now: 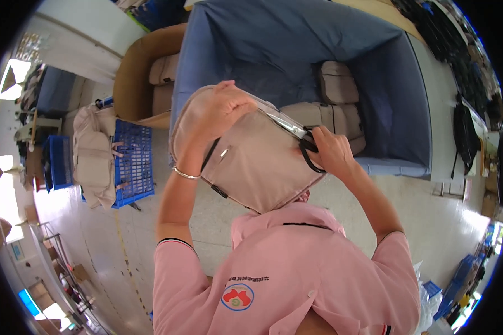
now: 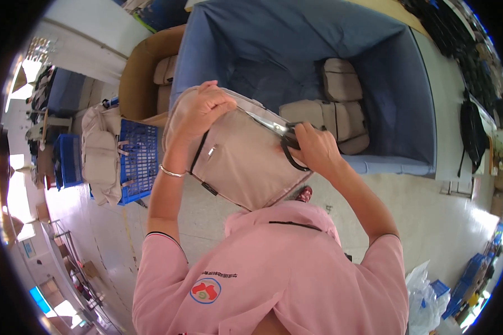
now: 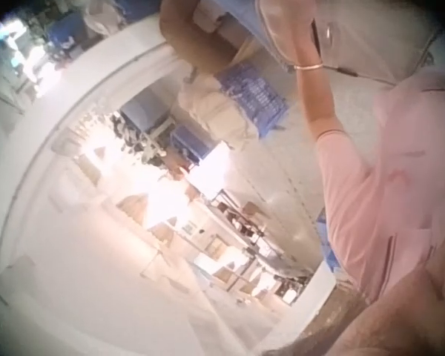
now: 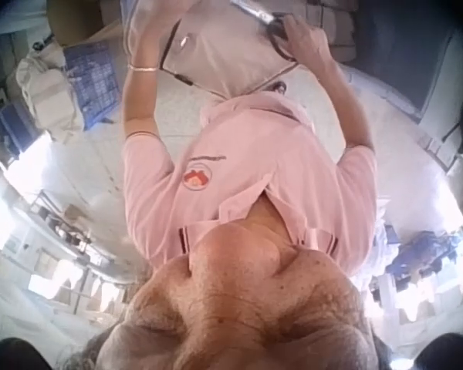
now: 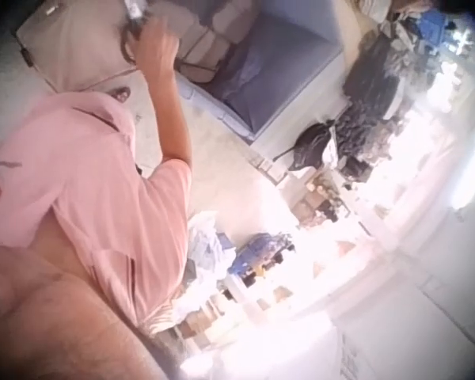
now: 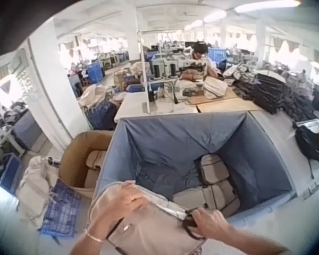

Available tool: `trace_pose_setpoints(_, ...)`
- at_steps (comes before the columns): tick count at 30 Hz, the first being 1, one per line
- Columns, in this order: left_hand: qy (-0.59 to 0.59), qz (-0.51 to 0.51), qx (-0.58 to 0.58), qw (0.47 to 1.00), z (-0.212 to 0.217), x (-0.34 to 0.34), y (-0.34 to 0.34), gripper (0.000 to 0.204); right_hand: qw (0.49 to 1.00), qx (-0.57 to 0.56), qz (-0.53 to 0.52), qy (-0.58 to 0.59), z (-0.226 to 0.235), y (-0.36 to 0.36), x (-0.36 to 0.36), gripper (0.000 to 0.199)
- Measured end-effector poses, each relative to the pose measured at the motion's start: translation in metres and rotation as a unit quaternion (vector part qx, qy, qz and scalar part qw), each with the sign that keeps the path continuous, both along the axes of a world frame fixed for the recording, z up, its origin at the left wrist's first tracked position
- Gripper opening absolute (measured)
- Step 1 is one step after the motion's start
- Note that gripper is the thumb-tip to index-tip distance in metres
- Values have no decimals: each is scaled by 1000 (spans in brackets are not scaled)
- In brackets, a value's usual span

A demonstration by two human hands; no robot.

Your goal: The recorder is using scissors to trim excess threads or material from backpacks before placing them in a large bin.

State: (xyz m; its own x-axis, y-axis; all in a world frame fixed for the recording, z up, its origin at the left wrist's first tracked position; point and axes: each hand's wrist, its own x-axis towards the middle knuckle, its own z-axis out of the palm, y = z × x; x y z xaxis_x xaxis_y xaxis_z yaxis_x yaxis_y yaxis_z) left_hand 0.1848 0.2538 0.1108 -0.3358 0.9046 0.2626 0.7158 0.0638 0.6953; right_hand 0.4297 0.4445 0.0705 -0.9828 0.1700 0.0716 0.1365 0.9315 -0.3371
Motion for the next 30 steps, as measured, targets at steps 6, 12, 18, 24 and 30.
trace_pose_setpoints(6, 58, 101, -14, 993, 7, -15, -55, 11, 971, -162, -108, 137, -3, 2, 3, 41)
trace_pose_setpoints(12, -169, 469, 159, 852, 6, -113, -210, 25, 878, -338, -325, 94, -69, 14, 20, 42)
trace_pose_setpoints(18, -253, 521, 386, 718, 9, -212, -284, 38, 883, -278, -377, 28, -110, 14, 61, 50)
trace_pose_setpoints(24, -307, 570, 433, 628, -88, -318, -280, 40, 900, -163, -404, -29, -92, 31, 84, 46)
trace_pose_setpoints(30, -147, 703, 159, 678, -207, -317, -207, 23, 849, -171, -495, -77, -96, 76, 105, 56)
